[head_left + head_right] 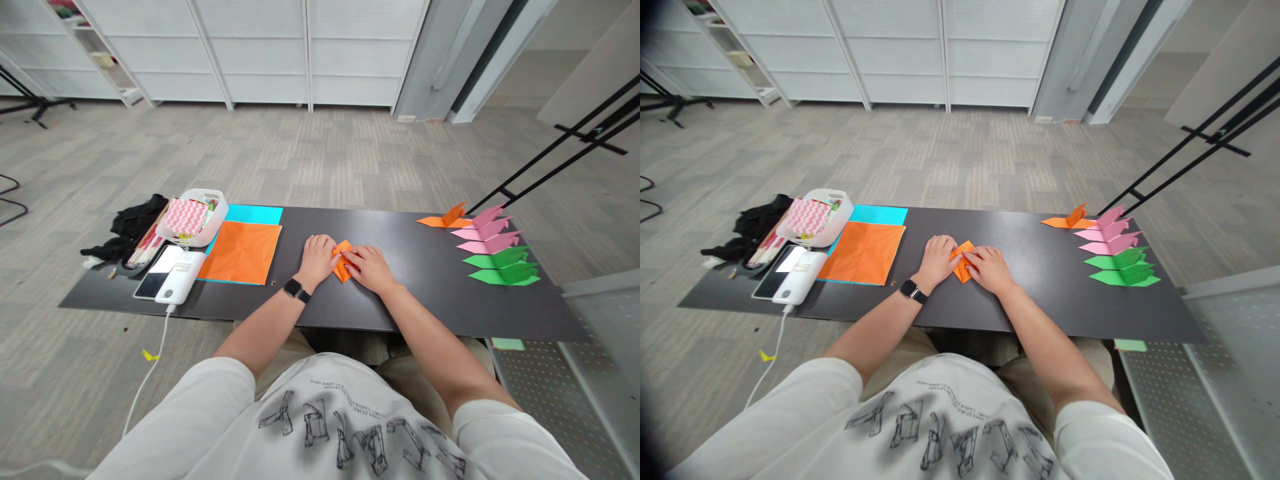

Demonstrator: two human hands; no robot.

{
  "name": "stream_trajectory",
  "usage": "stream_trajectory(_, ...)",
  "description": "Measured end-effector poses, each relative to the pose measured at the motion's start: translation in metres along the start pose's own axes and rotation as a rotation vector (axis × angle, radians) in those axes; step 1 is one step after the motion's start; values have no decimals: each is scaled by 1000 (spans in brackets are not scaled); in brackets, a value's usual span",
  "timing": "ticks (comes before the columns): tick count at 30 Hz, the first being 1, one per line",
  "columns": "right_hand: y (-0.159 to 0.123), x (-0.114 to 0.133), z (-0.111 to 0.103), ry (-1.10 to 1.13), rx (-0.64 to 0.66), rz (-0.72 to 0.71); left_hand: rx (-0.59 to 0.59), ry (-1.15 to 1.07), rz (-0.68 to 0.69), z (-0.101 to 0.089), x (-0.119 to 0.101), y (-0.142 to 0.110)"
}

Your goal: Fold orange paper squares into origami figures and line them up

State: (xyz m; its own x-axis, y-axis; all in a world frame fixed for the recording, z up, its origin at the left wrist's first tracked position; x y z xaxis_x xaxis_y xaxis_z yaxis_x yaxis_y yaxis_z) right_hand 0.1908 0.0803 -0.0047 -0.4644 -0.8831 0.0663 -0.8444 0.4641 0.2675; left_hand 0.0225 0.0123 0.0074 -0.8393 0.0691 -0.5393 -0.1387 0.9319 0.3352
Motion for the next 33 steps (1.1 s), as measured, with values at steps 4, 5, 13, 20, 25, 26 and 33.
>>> stream_trajectory(4, 0, 0, 0, -21, -2, 14, 16, -1, 10, -1, -6, -2)
stream_trajectory(5, 0, 0, 0, -28, -6, 20, 16, 4, 13, -2, -7, -3)
stream_trajectory(13, -2, -5, -1, -54, -37, 78, 76, -13, 114, 1, -18, -10)
stream_trajectory(20, -2, -3, -3, -88, 14, 91, 96, 106, 102, 4, -23, -15)
stream_trajectory(25, -1, -4, -5, -144, 27, 151, 104, 98, 106, 9, -24, -16)
stream_trajectory(26, -1, -4, -5, -147, 27, 161, 108, 91, 107, 10, -24, -16)
stream_trajectory(33, -2, -6, -2, -145, 26, 177, 111, 2, 159, 4, -21, -13)
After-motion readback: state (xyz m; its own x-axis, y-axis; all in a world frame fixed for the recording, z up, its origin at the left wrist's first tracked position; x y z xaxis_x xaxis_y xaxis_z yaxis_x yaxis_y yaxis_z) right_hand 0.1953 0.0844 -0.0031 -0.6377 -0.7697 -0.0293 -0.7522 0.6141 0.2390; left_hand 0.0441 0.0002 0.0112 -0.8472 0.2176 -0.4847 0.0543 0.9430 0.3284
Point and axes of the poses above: each hand's wrist, its own y-axis towards the middle knuckle, its own z-axis out of the palm, x = y × z, the point moved 5 cm from there along y, towards the middle knuckle, and after that the axes turned 12 degrees about -y, right-handed, at the moved point
